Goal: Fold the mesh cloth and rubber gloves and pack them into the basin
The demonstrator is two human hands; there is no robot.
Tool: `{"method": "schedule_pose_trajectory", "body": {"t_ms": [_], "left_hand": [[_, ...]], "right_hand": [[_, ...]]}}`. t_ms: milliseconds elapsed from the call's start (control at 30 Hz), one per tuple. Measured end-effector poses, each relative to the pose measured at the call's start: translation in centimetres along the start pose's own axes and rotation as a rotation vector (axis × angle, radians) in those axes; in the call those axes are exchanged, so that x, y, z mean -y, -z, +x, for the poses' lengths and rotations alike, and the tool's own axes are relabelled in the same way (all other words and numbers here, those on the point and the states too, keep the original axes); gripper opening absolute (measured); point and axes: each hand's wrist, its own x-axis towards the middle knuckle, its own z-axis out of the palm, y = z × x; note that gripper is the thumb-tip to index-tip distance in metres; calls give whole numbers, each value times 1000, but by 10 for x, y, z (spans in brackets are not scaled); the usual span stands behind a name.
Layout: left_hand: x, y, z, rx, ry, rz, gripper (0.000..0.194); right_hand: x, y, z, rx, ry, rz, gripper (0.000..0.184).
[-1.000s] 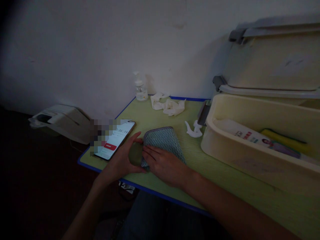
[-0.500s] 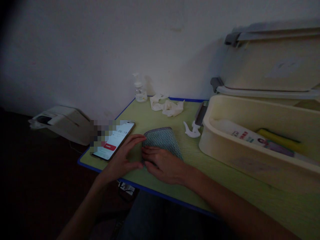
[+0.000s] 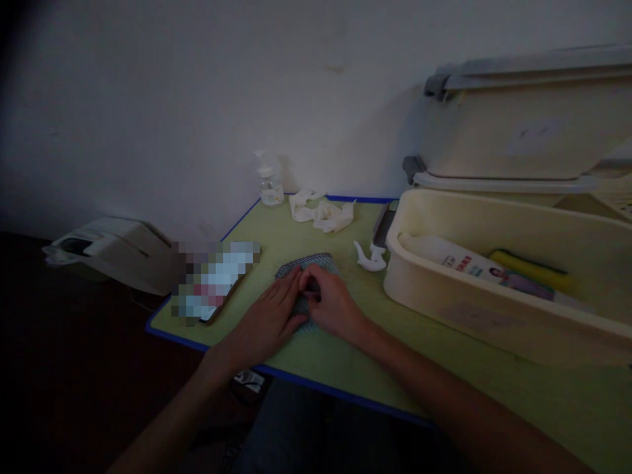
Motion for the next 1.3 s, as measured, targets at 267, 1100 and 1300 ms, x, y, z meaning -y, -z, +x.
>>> {"method": "schedule_pose_trajectory", "body": {"t_ms": [267,1100,1300], "left_hand": [[-1,0,0,1,-38,135,62],[6,5,-4,34,-67,88,66],[9,5,-4,31,-66,12,66]], "right_hand": [[2,-5,1,172,97,-765,49],[-22,35,-17,375,141,-839,71],[-15,49,-33,417,148,-757,80]]}}
